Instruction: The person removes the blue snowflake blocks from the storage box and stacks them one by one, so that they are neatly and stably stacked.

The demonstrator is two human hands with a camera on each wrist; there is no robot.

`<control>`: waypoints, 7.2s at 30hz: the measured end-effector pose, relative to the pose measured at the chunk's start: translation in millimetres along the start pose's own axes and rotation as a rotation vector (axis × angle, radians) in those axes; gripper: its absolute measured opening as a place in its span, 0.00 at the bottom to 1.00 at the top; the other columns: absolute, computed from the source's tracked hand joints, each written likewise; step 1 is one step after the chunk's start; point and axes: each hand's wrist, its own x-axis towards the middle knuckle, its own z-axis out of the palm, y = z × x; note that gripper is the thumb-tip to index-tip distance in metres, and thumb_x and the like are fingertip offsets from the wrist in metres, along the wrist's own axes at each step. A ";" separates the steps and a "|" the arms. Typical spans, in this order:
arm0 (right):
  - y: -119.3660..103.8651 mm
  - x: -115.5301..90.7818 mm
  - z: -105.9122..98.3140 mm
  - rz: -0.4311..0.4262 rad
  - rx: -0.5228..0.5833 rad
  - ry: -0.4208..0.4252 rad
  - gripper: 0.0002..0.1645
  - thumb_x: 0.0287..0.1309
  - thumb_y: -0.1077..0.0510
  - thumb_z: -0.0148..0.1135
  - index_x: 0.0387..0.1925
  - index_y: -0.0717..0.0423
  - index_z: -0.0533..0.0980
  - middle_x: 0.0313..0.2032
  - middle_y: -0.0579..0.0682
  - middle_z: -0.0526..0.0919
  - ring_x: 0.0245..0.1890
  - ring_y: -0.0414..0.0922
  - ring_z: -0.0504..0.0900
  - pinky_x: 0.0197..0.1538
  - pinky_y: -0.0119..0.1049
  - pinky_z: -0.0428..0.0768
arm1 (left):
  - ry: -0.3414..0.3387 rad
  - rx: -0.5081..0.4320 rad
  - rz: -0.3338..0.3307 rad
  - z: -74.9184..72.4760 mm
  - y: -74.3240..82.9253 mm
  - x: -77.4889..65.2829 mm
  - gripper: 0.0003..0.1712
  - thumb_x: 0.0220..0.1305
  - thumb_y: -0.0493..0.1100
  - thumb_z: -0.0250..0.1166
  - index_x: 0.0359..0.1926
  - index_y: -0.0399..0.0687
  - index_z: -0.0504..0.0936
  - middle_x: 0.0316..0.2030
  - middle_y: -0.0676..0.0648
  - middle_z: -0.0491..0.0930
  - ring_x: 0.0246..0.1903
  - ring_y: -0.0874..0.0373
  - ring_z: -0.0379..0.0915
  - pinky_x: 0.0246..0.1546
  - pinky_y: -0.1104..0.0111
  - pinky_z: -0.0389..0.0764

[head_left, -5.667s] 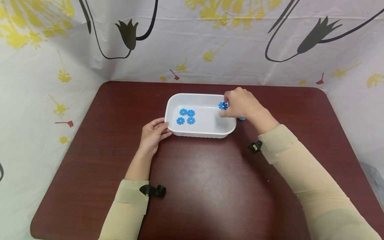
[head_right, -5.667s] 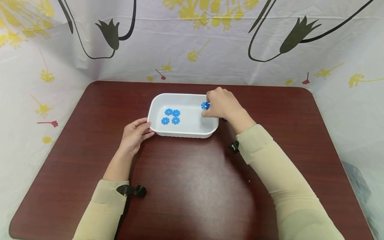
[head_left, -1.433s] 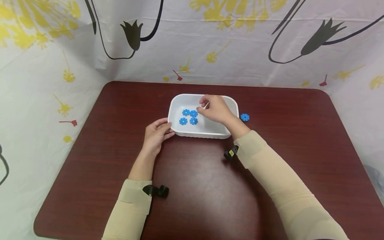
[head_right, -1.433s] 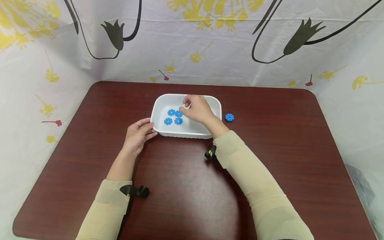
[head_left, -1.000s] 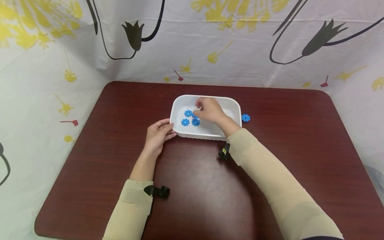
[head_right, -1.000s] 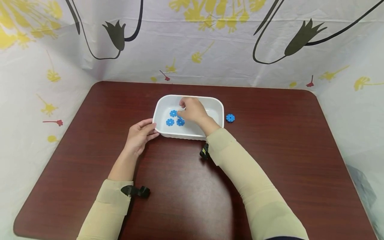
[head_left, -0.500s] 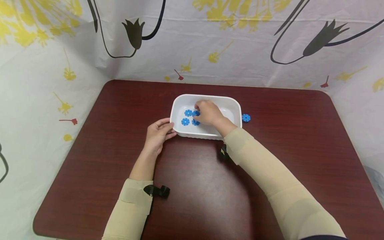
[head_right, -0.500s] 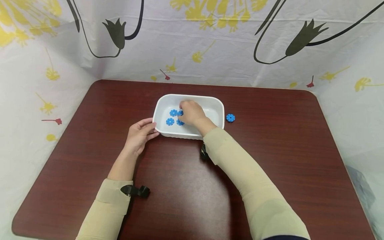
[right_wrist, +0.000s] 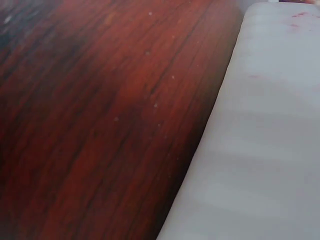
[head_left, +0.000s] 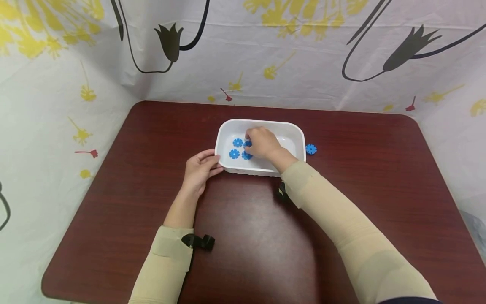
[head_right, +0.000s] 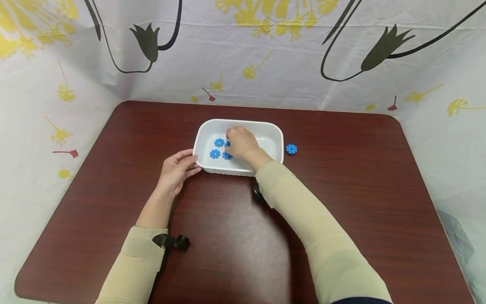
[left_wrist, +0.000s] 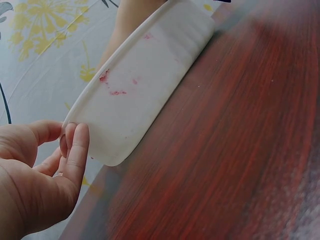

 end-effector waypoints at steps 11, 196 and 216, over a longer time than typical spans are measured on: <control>5.0 -0.3 -1.0 -0.004 0.012 -0.049 0.20 0.58 0.52 0.71 0.45 0.64 0.82 0.41 0.56 0.82 0.43 0.51 0.76 0.56 0.45 0.78 | 0.002 0.013 -0.006 -0.4 -0.8 0.8 0.20 0.70 0.32 0.64 0.60 0.29 0.76 0.52 0.25 0.78 0.28 0.60 0.83 0.37 0.67 0.90; 85.6 -73.4 -72.4 -0.050 0.102 0.347 0.19 0.36 0.50 0.73 0.32 0.56 0.80 0.28 0.49 0.84 0.30 0.46 0.79 0.34 0.41 0.76 | 0.020 0.055 -0.013 1.4 -0.5 -0.4 0.21 0.68 0.34 0.66 0.60 0.29 0.76 0.43 0.37 0.84 0.30 0.59 0.84 0.39 0.67 0.90; 122.2 -91.2 -73.0 0.004 0.222 0.412 0.17 0.46 0.54 0.72 0.36 0.60 0.79 0.28 0.52 0.81 0.28 0.45 0.79 0.32 0.35 0.77 | 0.025 0.053 -0.012 2.9 -0.5 -1.5 0.20 0.68 0.34 0.66 0.59 0.30 0.77 0.42 0.37 0.85 0.30 0.59 0.84 0.38 0.66 0.90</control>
